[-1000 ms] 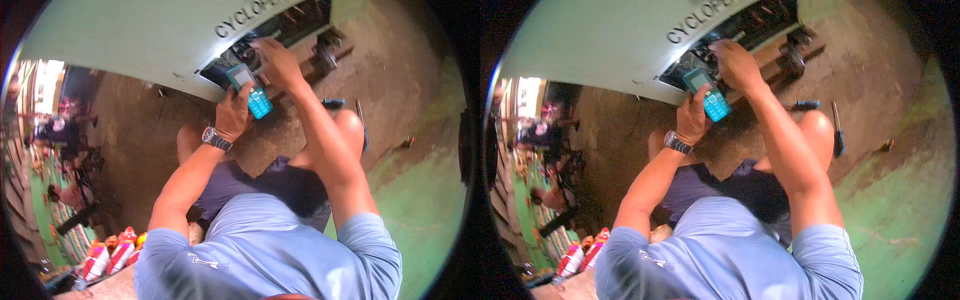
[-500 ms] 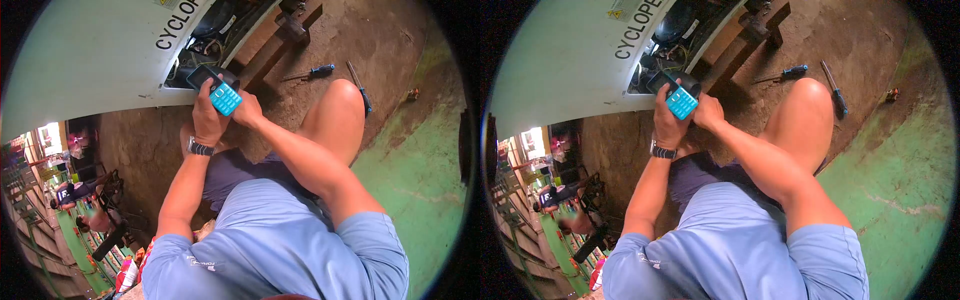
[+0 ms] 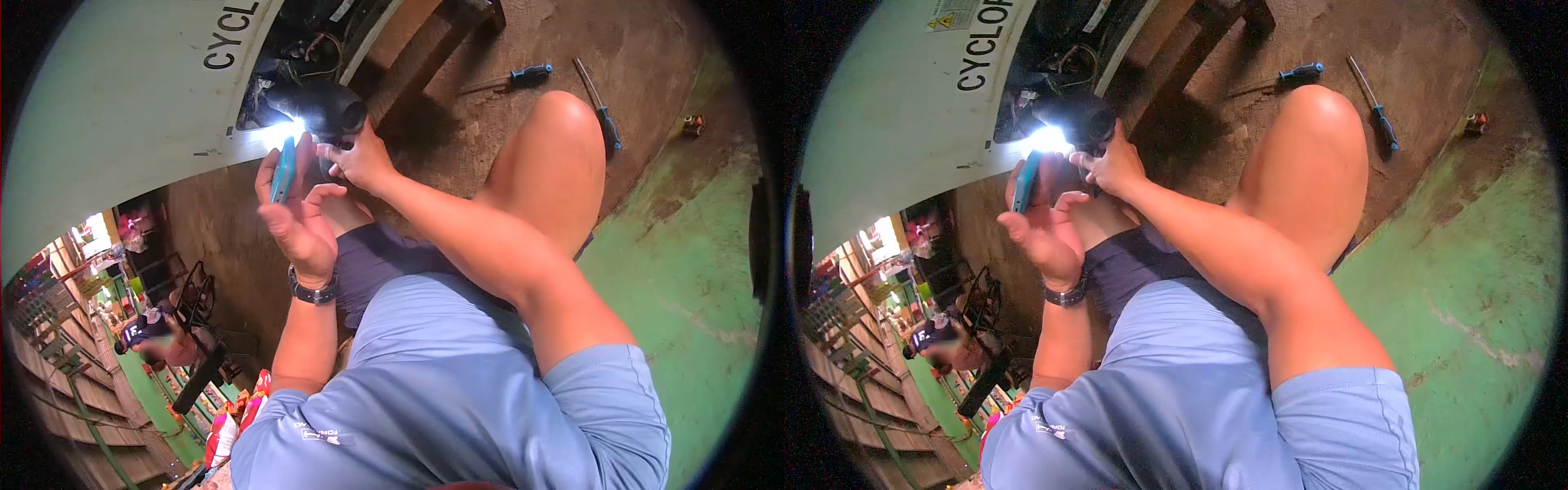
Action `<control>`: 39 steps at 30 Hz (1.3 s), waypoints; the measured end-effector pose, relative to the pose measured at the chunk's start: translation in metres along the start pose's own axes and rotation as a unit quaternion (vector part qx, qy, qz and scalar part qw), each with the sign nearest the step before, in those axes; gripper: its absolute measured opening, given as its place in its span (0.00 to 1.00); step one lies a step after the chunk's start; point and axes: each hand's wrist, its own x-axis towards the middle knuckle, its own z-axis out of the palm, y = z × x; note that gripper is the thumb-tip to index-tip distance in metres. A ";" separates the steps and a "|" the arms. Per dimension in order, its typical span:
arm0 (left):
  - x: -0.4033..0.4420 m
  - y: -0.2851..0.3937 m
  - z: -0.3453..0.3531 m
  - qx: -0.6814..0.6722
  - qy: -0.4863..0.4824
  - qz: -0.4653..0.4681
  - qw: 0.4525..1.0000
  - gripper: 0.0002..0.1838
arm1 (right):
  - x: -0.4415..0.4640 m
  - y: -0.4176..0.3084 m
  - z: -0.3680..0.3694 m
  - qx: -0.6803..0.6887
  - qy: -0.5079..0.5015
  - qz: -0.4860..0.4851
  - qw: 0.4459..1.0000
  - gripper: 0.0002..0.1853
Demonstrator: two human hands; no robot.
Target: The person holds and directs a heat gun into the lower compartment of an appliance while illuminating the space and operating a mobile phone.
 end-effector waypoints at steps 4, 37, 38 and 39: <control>0.000 0.014 0.007 0.012 0.030 0.012 0.999 0.55 | 0.004 0.003 0.003 0.020 -0.003 -0.002 1.000 0.38; -0.013 0.000 0.006 0.011 -0.010 0.027 1.000 0.48 | -0.017 0.024 0.009 -0.019 0.039 -0.015 0.999 0.20; -0.013 0.000 0.007 0.003 -0.009 0.025 1.000 0.48 | -0.015 0.026 0.009 -0.033 0.037 -0.007 0.999 0.21; -0.013 0.001 0.007 0.000 -0.008 0.027 1.000 0.48 | -0.015 0.029 0.009 -0.046 0.034 0.002 0.998 0.23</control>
